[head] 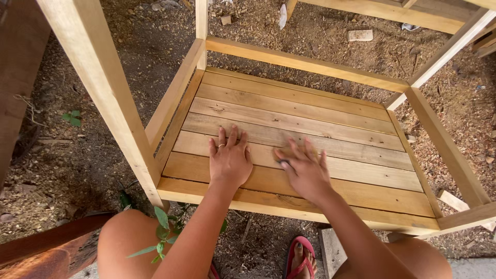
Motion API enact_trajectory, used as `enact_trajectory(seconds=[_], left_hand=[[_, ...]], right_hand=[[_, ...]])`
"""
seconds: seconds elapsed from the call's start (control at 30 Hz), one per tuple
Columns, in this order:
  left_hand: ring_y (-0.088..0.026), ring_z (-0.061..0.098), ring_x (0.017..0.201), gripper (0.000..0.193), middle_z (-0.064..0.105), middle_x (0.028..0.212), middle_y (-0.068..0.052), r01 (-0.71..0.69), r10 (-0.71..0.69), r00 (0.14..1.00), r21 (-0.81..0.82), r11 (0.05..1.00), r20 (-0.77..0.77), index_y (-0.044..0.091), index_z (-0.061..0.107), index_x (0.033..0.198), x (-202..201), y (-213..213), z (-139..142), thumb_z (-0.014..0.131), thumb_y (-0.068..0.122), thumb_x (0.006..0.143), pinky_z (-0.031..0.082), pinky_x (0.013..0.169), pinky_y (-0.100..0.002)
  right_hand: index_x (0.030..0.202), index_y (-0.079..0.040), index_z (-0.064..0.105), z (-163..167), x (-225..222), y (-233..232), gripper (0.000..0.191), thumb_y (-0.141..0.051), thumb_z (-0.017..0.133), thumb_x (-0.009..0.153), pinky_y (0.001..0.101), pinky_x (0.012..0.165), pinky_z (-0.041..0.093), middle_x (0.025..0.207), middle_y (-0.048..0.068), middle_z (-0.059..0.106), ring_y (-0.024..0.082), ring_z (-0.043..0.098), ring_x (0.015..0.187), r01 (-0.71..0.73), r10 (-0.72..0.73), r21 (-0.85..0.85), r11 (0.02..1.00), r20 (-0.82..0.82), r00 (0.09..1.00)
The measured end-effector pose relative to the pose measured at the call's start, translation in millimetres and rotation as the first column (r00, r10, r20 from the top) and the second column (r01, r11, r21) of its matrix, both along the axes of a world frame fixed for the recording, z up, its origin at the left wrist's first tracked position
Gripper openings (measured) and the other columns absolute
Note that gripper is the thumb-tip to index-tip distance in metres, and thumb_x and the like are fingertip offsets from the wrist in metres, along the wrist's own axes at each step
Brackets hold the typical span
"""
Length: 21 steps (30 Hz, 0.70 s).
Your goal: The person sands the slatted surface and frame of a wooden shelf unit using a sanding block. They work across the slats and along the side and front edges, moving methodically from one section to the next.
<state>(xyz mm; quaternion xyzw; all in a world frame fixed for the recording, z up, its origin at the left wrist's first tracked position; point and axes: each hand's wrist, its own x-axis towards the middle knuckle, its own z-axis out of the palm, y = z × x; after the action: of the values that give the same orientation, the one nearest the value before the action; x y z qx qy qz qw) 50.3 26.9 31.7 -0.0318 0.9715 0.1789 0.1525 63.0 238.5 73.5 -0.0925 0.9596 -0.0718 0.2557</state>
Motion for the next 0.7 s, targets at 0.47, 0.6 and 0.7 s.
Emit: enact_trajectory(seconds=[0.47,0.6,0.7], left_hand=[[-0.036,0.014,0.153,0.053,0.024,0.166,-0.005,0.008,-0.008,1.0,-0.036,0.999,-0.025,0.02,0.041,0.152,0.7,-0.5,-1.0,0.041,0.034,0.101,0.011,0.121,-0.058],[-0.036,0.017,0.153,0.05,0.026,0.165,-0.006,-0.008,0.008,1.0,-0.003,1.0,-0.002,0.021,0.046,0.149,-2.6,-2.6,-9.8,0.042,0.033,0.101,0.012,0.123,-0.058],[-0.037,0.029,0.152,0.041,0.035,0.163,-0.01,-0.083,0.105,0.988,0.184,0.979,-0.114,0.017,0.057,0.141,-6.2,-10.3,-14.9,0.044,0.03,0.104,0.023,0.124,-0.056]], right_hand=[[0.15,-0.053,0.045,9.2,5.9,19.4,0.05,-0.044,0.035,0.102,0.0581,0.122,-0.004,0.17,-0.022,0.003,0.023,-0.007,0.158,0.061,-0.063,0.027,0.998,0.078,0.995],[0.143,-0.033,0.055,-6.8,-0.3,-14.1,0.039,-0.033,0.044,0.106,0.0546,0.126,0.001,0.172,-0.008,0.012,0.029,0.0,0.159,-0.132,0.101,-0.211,0.969,-0.149,0.984],[0.143,-0.021,0.058,-45.6,-12.0,-58.8,0.044,-0.031,0.048,0.102,0.0528,0.124,0.008,0.169,0.0,0.018,0.031,0.007,0.157,-0.283,0.189,-0.336,0.898,-0.287,0.939]])
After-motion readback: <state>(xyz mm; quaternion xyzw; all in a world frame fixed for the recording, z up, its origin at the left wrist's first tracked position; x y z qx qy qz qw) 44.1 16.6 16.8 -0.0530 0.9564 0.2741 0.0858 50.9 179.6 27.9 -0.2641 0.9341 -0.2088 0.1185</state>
